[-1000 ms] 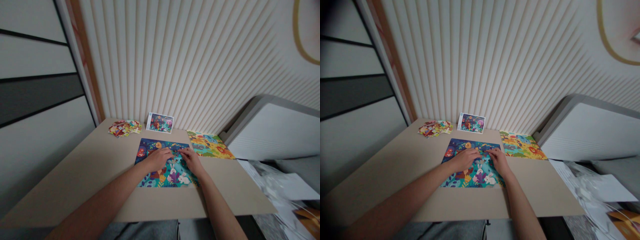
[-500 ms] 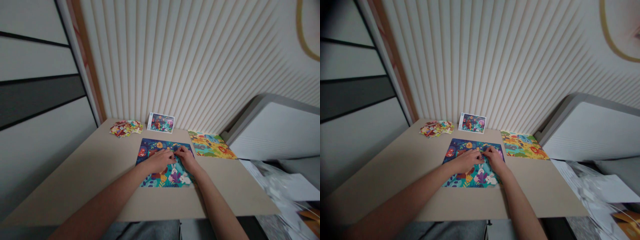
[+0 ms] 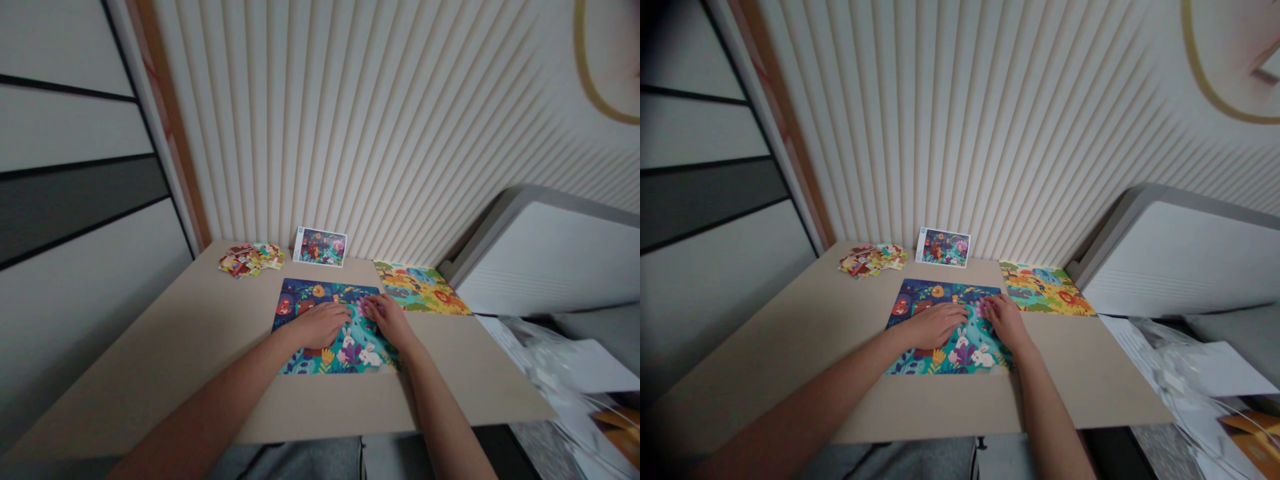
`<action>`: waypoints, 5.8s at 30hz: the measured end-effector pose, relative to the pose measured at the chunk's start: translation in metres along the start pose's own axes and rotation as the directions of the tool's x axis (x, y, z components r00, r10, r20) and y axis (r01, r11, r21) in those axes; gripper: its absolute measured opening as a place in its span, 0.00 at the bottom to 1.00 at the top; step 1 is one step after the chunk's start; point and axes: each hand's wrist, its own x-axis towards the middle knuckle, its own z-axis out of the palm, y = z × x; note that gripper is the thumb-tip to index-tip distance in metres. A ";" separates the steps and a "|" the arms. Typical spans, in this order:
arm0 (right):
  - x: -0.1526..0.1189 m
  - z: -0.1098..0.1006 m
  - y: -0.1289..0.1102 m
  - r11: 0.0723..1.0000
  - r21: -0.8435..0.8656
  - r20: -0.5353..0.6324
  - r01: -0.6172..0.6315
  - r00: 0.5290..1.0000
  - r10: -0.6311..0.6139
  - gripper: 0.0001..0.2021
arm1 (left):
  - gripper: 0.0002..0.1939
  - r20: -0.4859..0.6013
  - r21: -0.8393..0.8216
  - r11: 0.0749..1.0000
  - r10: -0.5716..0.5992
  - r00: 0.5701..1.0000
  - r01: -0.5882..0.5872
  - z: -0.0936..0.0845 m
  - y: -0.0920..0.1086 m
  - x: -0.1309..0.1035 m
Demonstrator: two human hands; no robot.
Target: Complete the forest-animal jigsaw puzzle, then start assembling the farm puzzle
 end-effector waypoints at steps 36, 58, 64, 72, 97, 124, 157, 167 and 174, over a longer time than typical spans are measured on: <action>-0.053 0.019 -0.065 0.959 -0.283 0.295 0.004 0.952 0.084 0.37 | 0.35 0.148 0.205 0.952 -0.259 0.954 0.227 -0.048 -0.055 -0.111; -0.087 0.006 -0.077 0.953 -0.298 0.286 -0.054 0.947 0.143 0.38 | 0.43 0.261 0.152 0.982 -0.154 0.953 0.116 -0.059 -0.044 -0.114; -0.059 0.017 -0.067 0.961 -0.277 0.314 -0.007 0.944 0.097 0.38 | 0.42 0.221 0.155 0.974 -0.199 0.955 0.167 -0.063 -0.059 -0.120; 0.001 0.037 -0.042 0.963 -0.266 0.323 0.027 0.944 0.062 0.40 | 0.33 0.052 0.229 0.942 -0.265 0.963 0.247 -0.059 -0.085 -0.109; -0.014 0.035 -0.023 0.926 -0.378 0.229 -0.019 0.967 0.113 0.36 | 0.35 -0.014 0.098 0.905 -0.415 0.910 0.414 -0.067 -0.088 -0.148; -0.121 0.008 -0.077 0.883 -0.385 0.130 -0.269 0.931 0.340 0.34 | 0.36 0.192 0.078 0.975 -0.222 0.956 0.210 -0.066 -0.070 -0.140; -0.157 -0.073 0.038 0.922 -0.334 0.122 -0.195 0.961 0.247 0.31 | 0.31 0.212 0.110 0.994 -0.030 0.977 0.006 -0.014 0.004 -0.010; -0.160 -0.088 0.057 0.945 -0.290 0.144 -0.150 0.970 0.198 0.31 | 0.39 0.220 0.131 0.991 0.009 0.975 -0.039 -0.013 0.020 -0.006; -0.160 -0.097 0.062 0.942 -0.304 0.151 -0.141 0.969 0.194 0.31 | 0.41 0.260 0.016 0.990 0.133 0.956 -0.142 -0.002 0.009 0.003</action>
